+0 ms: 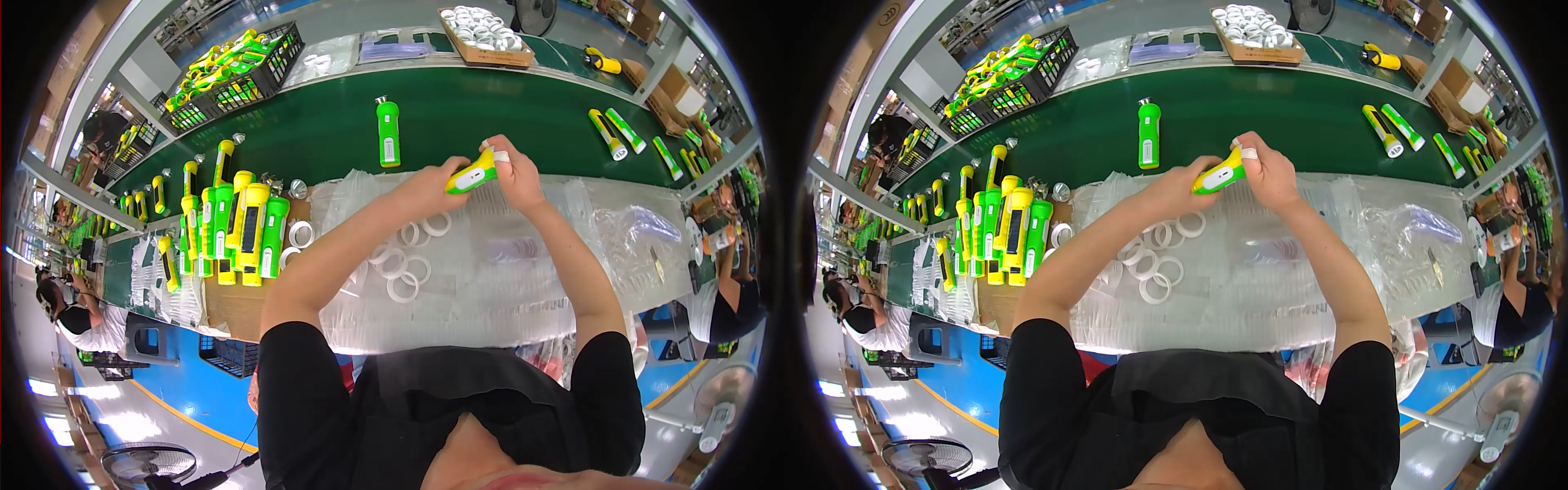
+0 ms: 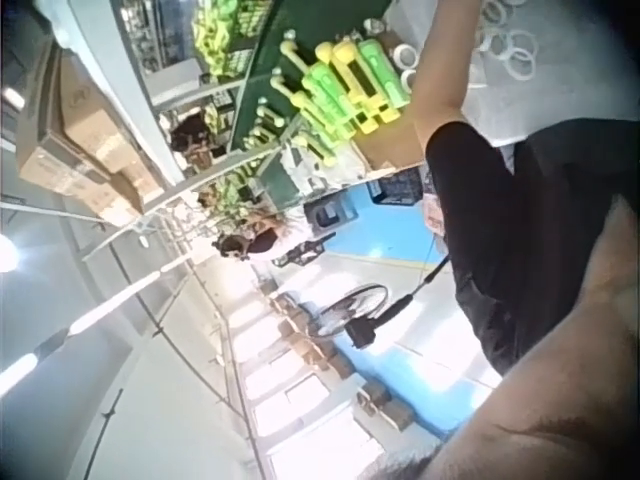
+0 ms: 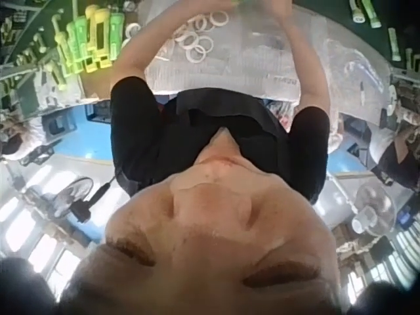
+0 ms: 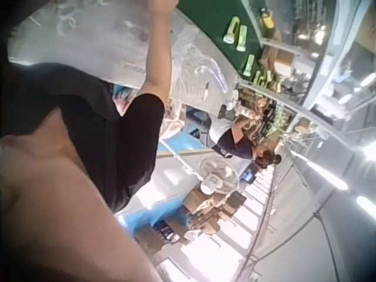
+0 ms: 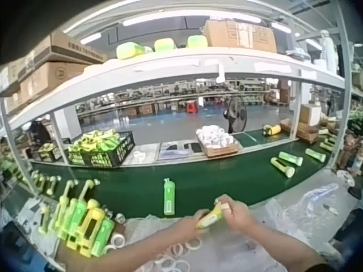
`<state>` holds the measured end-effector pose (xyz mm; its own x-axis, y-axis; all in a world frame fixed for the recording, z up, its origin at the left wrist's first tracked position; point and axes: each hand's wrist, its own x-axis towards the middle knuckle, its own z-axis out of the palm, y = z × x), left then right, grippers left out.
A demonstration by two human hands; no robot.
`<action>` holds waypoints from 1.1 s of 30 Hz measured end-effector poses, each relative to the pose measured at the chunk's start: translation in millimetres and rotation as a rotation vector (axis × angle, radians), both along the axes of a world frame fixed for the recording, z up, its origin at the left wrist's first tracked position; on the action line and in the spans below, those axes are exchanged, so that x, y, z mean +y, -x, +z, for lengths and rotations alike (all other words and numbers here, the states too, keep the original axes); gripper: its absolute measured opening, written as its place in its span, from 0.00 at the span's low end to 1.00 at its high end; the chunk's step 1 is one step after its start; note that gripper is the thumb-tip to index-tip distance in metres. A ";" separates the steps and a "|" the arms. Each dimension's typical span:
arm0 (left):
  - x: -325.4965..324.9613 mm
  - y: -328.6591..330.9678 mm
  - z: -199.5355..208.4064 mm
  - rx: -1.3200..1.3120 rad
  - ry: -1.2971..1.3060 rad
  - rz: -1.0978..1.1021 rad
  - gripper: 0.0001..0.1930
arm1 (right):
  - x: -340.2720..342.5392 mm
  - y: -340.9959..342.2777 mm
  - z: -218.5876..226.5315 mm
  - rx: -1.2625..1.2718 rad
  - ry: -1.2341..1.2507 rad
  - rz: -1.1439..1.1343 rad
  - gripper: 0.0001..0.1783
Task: Manually assembling plastic flashlights by attaching lens caps and internal components at an assembly line.
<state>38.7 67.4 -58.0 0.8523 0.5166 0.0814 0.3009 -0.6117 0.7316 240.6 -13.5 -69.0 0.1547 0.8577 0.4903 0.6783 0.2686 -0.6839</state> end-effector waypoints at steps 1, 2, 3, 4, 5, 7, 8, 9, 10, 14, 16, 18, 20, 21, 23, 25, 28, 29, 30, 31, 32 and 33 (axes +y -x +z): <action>22.9 -0.5 -15.2 -0.068 -0.189 0.023 0.35 | 14.7 -2.5 -4.3 -0.001 0.017 -0.054 0.16; 41.6 -2.3 -22.6 -0.136 -0.381 0.037 0.36 | 29.1 -10.1 -9.0 -0.006 0.034 -0.118 0.16; 52.1 -4.1 -17.1 -0.087 -0.441 0.156 0.38 | 42.4 -34.0 -22.7 0.028 -0.057 -0.189 0.16; 68.5 0.2 -18.1 -0.036 -0.557 0.304 0.39 | 53.8 -53.7 -25.2 0.116 -0.108 -0.256 0.18; 86.2 1.6 -20.2 0.011 -0.669 0.445 0.40 | 62.1 -84.7 -31.8 0.079 -0.145 -0.387 0.19; 107.5 -0.6 -23.3 0.190 -0.633 0.500 0.43 | 68.6 -144.4 -45.7 0.037 -0.082 -0.659 0.20; 115.1 -5.3 -26.6 0.333 -0.516 0.495 0.43 | 66.8 -178.9 -55.5 0.005 -0.003 -0.768 0.22; 122.5 -4.0 -32.9 0.479 -0.393 0.496 0.44 | 61.8 -192.9 -54.8 -0.074 0.141 -0.829 0.24; 128.4 1.5 -41.8 0.487 -0.415 0.478 0.43 | 57.4 -194.2 -52.1 -0.273 0.312 -0.910 0.24; 137.5 9.1 -65.9 0.279 -0.383 0.474 0.42 | 45.5 -156.1 -31.4 -0.637 0.162 -0.780 0.21; 97.9 -7.2 -39.1 0.033 -0.193 0.384 0.40 | 35.7 -132.6 -41.3 -0.072 0.104 -0.368 0.16; 43.8 -1.1 -17.8 -0.076 -0.109 0.230 0.39 | 22.0 -51.4 -13.5 0.513 0.405 -0.170 0.29; -4.5 8.3 -17.6 -0.304 -0.174 0.012 0.41 | -3.0 6.0 -0.4 0.771 0.449 0.061 0.31; -28.6 11.7 -19.2 -0.298 -0.146 -0.029 0.40 | -18.2 32.5 7.2 0.907 0.392 0.046 0.29; -70.9 24.4 -4.9 -0.235 -0.123 -0.054 0.41 | -49.0 53.3 3.4 1.076 0.240 0.054 0.25; -87.9 36.5 18.5 -0.134 0.035 0.034 0.36 | -79.3 69.0 3.4 1.130 0.168 0.031 0.21; -87.9 52.4 14.2 -0.512 -0.147 0.201 0.24 | -117.4 91.3 9.8 1.337 0.232 0.301 0.25; -87.6 52.7 16.4 -0.574 -0.142 0.176 0.21 | -129.7 96.6 7.5 1.281 0.256 0.383 0.30; -89.4 50.4 14.1 -0.568 -0.142 0.176 0.21 | -138.3 101.9 6.4 1.220 0.279 0.474 0.34; -94.3 45.4 7.6 -0.653 -0.031 0.105 0.22 | -145.3 110.7 8.0 1.234 0.274 0.560 0.37; -101.6 41.1 2.7 -0.736 0.081 0.035 0.23 | -151.7 116.2 7.1 1.240 0.276 0.561 0.37; -114.4 36.6 1.7 -0.699 0.074 0.034 0.25 | -159.3 119.8 6.4 1.235 0.315 0.635 0.38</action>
<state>2.1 -47.0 -56.3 0.5968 0.5672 0.5675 -0.2368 -0.5513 0.8000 120.7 -172.8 -62.7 -0.1107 0.9883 0.1047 -0.5644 0.0242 -0.8252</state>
